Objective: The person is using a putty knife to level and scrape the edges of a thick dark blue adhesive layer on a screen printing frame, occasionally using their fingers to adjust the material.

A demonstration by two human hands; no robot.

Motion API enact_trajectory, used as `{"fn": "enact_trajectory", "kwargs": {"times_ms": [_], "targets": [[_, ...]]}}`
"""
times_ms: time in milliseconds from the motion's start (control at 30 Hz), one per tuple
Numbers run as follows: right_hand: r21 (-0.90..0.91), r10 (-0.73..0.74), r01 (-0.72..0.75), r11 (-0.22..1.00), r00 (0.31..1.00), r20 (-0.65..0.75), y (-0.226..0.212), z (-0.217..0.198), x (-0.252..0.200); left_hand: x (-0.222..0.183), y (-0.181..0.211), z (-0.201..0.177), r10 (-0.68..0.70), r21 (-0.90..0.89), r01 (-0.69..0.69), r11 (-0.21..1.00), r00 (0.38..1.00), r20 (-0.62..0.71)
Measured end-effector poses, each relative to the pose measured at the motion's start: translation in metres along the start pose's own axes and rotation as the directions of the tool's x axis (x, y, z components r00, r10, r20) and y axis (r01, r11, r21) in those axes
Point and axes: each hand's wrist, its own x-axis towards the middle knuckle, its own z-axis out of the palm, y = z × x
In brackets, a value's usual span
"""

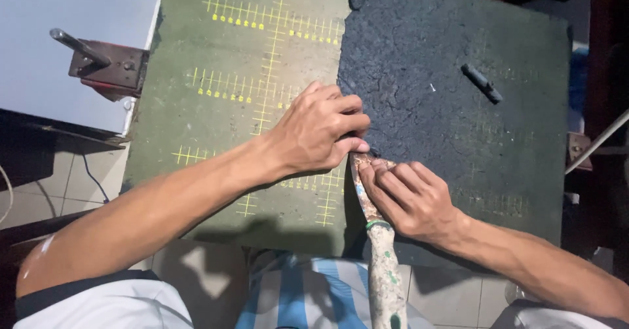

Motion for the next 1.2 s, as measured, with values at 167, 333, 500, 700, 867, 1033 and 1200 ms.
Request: {"fn": "enact_trajectory", "kwargs": {"times_ms": [167, 333, 500, 700, 867, 1033, 1200], "targets": [[0.017, -0.015, 0.015, 1.0, 1.0, -0.021, -0.003, -0.005, -0.006, -0.002, 0.001, 0.0, 0.013, 0.022, -0.013, 1.0, 1.0, -0.008], [0.026, -0.05, 0.05, 0.998, 0.999, -0.004, -0.002, -0.005, -0.004, 0.002, -0.001, 0.0, 0.034, 0.032, -0.033, 0.999, 0.999, -0.018], [-0.016, -0.041, 0.04, 0.999, 0.998, -0.042, -0.003, -0.004, 0.0, 0.0, 0.003, -0.002, 0.026, 0.018, -0.026, 1.0, 1.0, -0.012], [0.025, 0.013, -0.012, 1.0, 0.999, -0.051, -0.002, -0.001, 0.002, -0.003, 0.002, 0.002, 0.052, 0.047, -0.05, 0.998, 0.998, -0.029], [-0.006, -0.004, 0.004, 1.0, 0.999, -0.035, -0.001, 0.003, -0.006, -0.001, 0.002, 0.002, 0.035, 0.047, -0.034, 0.998, 0.999, -0.007], [-0.066, 0.006, -0.006, 0.998, 1.0, 0.004, -0.005, 0.001, -0.007, -0.001, 0.005, 0.001, 0.042, 0.047, -0.042, 0.998, 0.999, 0.015], [-0.042, -0.115, 0.111, 0.993, 0.99, -0.087, -0.004, -0.01, -0.009, 0.004, 0.005, -0.005, -0.073, -0.106, 0.087, 0.991, 0.99, 0.124]]}}
